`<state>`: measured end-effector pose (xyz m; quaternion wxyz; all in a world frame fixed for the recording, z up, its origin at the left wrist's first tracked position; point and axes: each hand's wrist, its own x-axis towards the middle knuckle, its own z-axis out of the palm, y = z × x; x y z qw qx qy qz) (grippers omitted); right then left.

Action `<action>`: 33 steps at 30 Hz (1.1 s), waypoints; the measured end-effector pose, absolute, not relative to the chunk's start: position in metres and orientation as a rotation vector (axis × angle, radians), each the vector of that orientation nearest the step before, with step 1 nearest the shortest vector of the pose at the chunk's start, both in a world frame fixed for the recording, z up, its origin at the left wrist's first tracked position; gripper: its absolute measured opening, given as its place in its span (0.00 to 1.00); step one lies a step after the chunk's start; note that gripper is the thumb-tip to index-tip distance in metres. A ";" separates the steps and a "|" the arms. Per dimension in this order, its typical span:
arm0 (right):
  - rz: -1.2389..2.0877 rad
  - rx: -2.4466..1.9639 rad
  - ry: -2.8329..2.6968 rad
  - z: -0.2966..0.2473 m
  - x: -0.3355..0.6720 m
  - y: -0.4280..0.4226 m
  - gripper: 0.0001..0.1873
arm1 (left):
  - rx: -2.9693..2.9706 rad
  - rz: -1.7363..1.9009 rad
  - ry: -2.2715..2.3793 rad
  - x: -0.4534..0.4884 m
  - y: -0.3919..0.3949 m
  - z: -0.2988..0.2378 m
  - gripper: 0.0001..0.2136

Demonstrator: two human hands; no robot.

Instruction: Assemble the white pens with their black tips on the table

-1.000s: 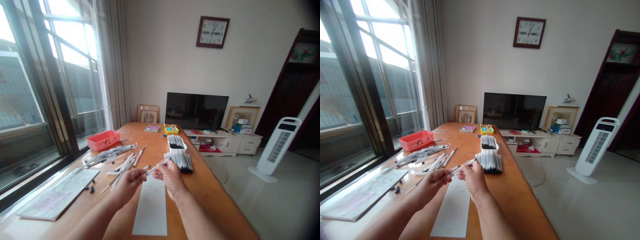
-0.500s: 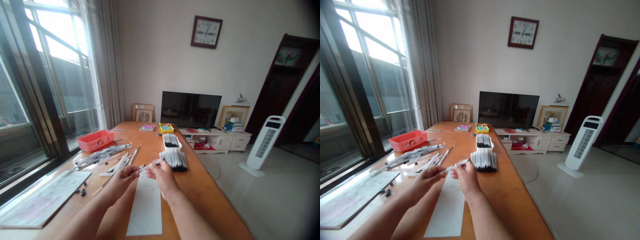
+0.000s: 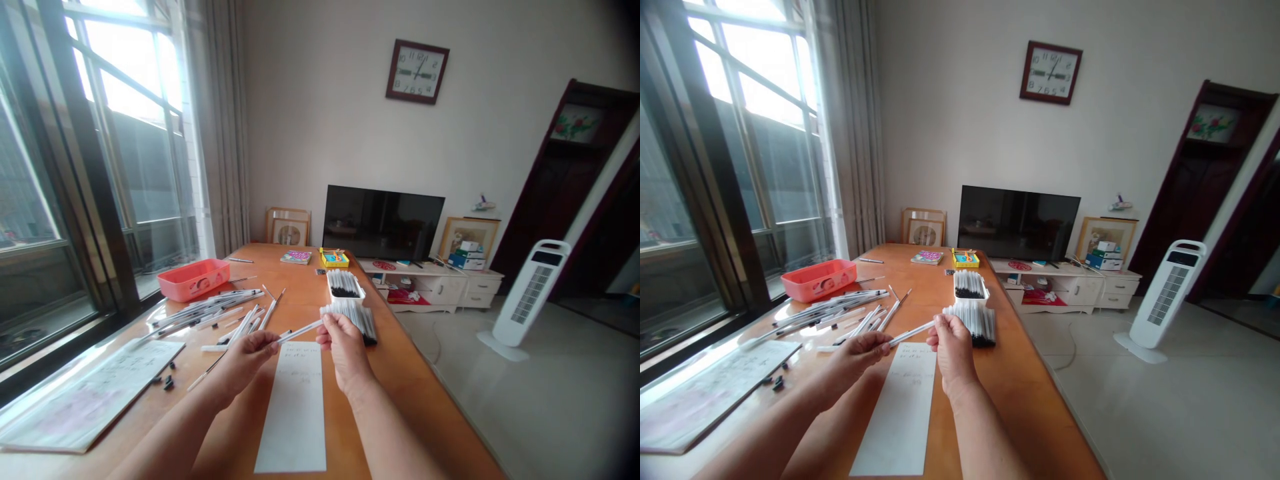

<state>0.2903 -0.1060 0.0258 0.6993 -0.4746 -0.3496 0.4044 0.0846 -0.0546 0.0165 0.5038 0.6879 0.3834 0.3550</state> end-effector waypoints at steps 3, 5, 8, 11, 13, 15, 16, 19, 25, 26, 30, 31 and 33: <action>0.948 -1.020 -0.775 0.026 0.298 -0.106 0.18 | 1.570 0.899 0.939 0.086 -0.053 0.015 0.21; 0.951 -1.003 -0.761 0.027 0.303 -0.106 0.18 | 1.465 0.971 0.977 0.087 -0.051 0.013 0.25; 0.861 -1.026 -0.737 0.028 0.311 -0.106 0.16 | 1.374 1.087 1.069 0.087 -0.047 0.011 0.30; 0.680 -1.107 -0.765 0.026 0.322 -0.103 0.13 | 1.378 1.136 1.129 0.084 -0.044 0.011 0.28; 0.533 -1.212 -0.828 0.022 0.330 -0.101 0.12 | 1.394 1.148 1.137 0.083 -0.043 0.012 0.27; 0.362 -1.350 -0.932 0.018 0.336 -0.099 0.10 | 1.405 1.156 1.141 0.082 -0.042 0.011 0.27; 0.282 -1.421 -0.986 0.016 0.338 -0.099 0.09 | 1.408 1.155 1.143 0.082 -0.042 0.011 0.27; 0.122 -1.609 -1.125 0.013 0.337 -0.099 0.06 | 1.405 1.154 1.140 0.082 -0.041 0.011 0.27; -0.018 -1.876 -1.322 0.007 0.322 -0.098 0.04 | 1.412 1.168 1.137 0.081 -0.040 0.010 0.27; -0.048 -1.895 -1.350 0.005 0.319 -0.097 0.03 | 1.422 1.172 1.136 0.081 -0.040 0.011 0.26; -0.137 -1.927 -1.471 -0.003 0.310 -0.094 0.04 | 1.453 1.184 1.139 0.083 -0.041 0.012 0.24; -0.156 -1.931 -1.502 -0.003 0.308 -0.093 0.04 | 1.453 1.186 1.135 0.083 -0.042 0.012 0.24; -0.190 -1.954 -1.557 -0.004 0.304 -0.092 0.04 | 1.448 1.189 1.131 0.084 -0.043 0.013 0.23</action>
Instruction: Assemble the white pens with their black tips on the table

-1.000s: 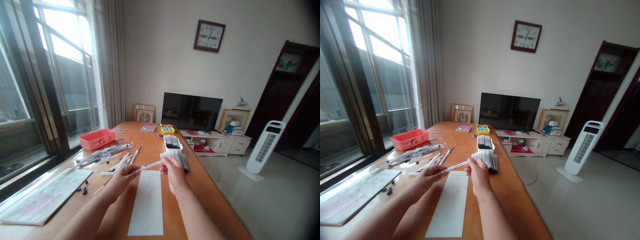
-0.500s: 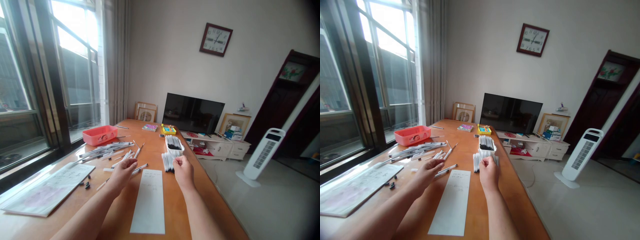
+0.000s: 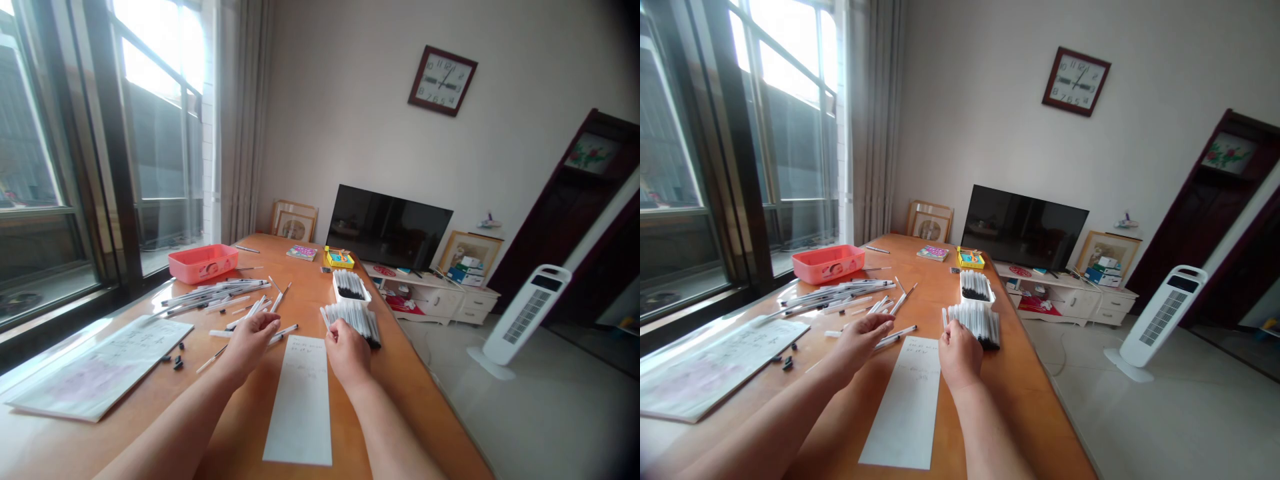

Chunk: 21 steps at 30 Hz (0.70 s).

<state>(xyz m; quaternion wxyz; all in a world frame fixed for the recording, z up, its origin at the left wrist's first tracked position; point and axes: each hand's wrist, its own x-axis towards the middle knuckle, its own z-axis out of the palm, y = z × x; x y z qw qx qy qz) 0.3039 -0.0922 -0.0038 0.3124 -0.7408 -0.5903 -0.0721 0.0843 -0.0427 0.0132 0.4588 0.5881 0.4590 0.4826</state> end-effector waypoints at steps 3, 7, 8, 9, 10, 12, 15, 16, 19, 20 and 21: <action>-0.217 -2.025 -1.602 -0.002 0.298 -0.091 0.04 | 1.441 1.183 1.143 0.085 -0.044 0.014 0.23; -0.272 -2.117 -1.620 -0.003 0.293 -0.090 0.05 | 1.444 1.162 1.147 0.084 -0.044 0.014 0.23; -0.286 -2.136 -1.623 -0.004 0.292 -0.090 0.05 | 1.447 1.162 1.143 0.084 -0.044 0.014 0.23; -0.293 -2.153 -1.628 -0.005 0.292 -0.089 0.05 | 1.450 1.165 1.143 0.084 -0.044 0.014 0.22; -0.295 -2.172 -1.632 -0.007 0.292 -0.088 0.05 | 1.452 1.168 1.145 0.084 -0.044 0.014 0.22; -0.300 -2.201 -1.642 -0.010 0.293 -0.087 0.05 | 1.446 1.178 1.155 0.083 -0.045 0.015 0.21; -0.314 -2.217 -1.662 -0.013 0.295 -0.086 0.05 | 1.419 1.197 1.155 0.083 -0.045 0.016 0.21; -0.316 -2.212 -1.673 -0.013 0.296 -0.086 0.06 | 1.408 1.201 1.148 0.083 -0.044 0.016 0.22; -0.301 -2.186 -1.715 -0.011 0.296 -0.087 0.09 | 1.391 1.222 1.133 0.080 -0.040 0.015 0.22; -0.298 -2.181 -1.725 -0.010 0.296 -0.088 0.10 | 1.386 1.237 1.134 0.078 -0.039 0.014 0.22; -0.295 -2.180 -1.730 -0.010 0.296 -0.088 0.11 | 1.383 1.251 1.138 0.076 -0.037 0.014 0.23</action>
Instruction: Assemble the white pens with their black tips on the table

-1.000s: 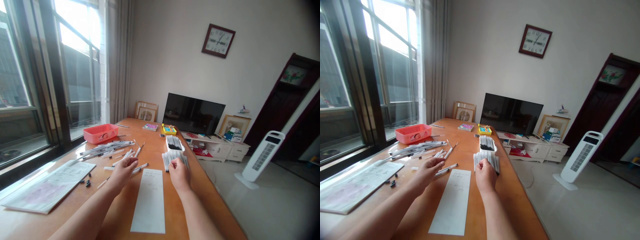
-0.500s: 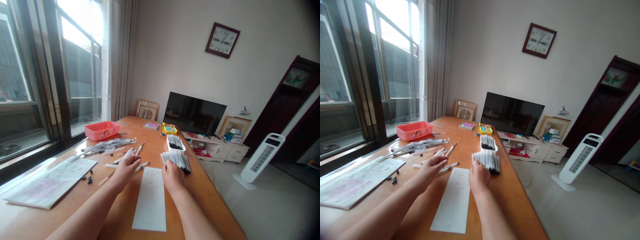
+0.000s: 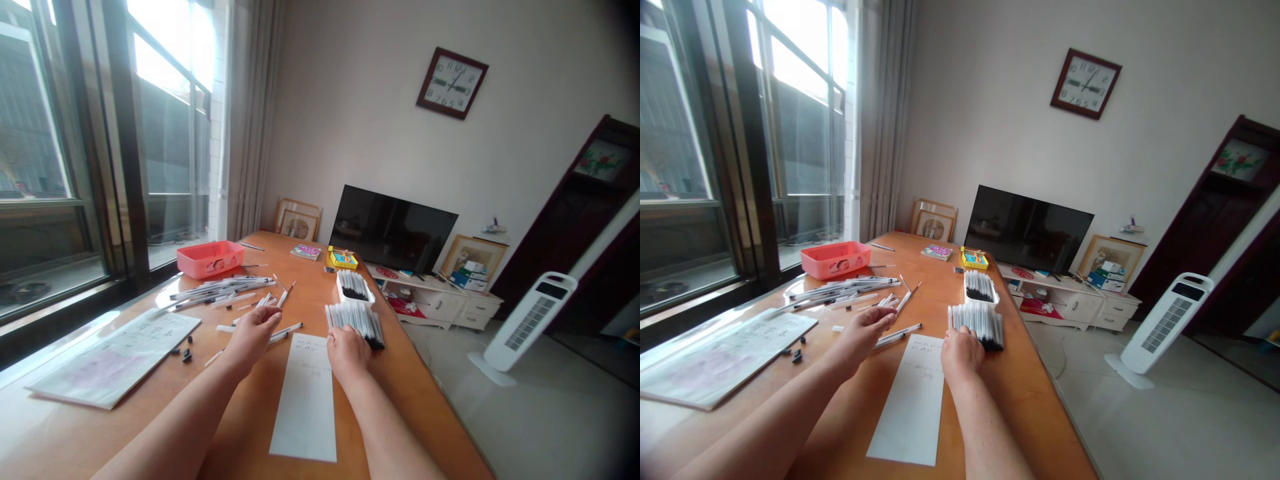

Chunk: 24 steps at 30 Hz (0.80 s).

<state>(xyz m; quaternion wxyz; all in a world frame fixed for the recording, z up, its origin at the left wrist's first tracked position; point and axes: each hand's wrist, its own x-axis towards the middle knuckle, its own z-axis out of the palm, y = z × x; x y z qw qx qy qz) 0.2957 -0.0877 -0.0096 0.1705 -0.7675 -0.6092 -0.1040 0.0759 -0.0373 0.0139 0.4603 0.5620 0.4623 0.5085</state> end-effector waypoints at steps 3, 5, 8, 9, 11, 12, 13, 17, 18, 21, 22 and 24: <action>-0.290 -2.192 -1.721 -0.009 0.296 -0.087 0.13 | 1.358 1.286 1.143 0.070 -0.035 0.017 0.25; -0.278 -2.196 -1.708 -0.010 0.297 -0.086 0.13 | 1.321 1.301 1.131 0.067 -0.035 0.022 0.27; -0.259 -2.197 -1.704 -0.012 0.299 -0.085 0.13 | 1.266 1.319 1.133 0.062 -0.035 0.028 0.28; -0.258 -2.197 -1.705 -0.012 0.300 -0.085 0.14 | 1.256 1.326 1.146 0.060 -0.034 0.029 0.28; -0.257 -2.202 -1.702 -0.012 0.301 -0.085 0.14 | 1.231 1.346 1.176 0.055 -0.031 0.030 0.27; -0.256 -2.203 -1.701 -0.012 0.301 -0.085 0.14 | 1.211 1.363 1.190 0.052 -0.029 0.029 0.26; -0.254 -2.201 -1.699 -0.012 0.301 -0.085 0.13 | 1.184 1.387 1.201 0.049 -0.027 0.029 0.26; -0.250 -2.168 -1.707 -0.008 0.300 -0.087 0.12 | 1.037 1.534 1.234 0.035 -0.016 0.028 0.24; -0.248 -2.161 -1.713 -0.007 0.299 -0.088 0.12 | 0.988 1.571 1.245 0.031 -0.014 0.028 0.23; -0.223 -2.159 -1.732 -0.002 0.298 -0.091 0.12 | 0.879 1.655 1.277 0.022 -0.007 0.028 0.21; -0.211 -2.156 -1.740 0.000 0.298 -0.092 0.12 | 0.872 1.676 1.289 0.020 -0.005 0.028 0.20; -0.195 -2.141 -1.746 0.003 0.297 -0.094 0.13 | 0.899 1.703 1.313 0.016 -0.001 0.025 0.19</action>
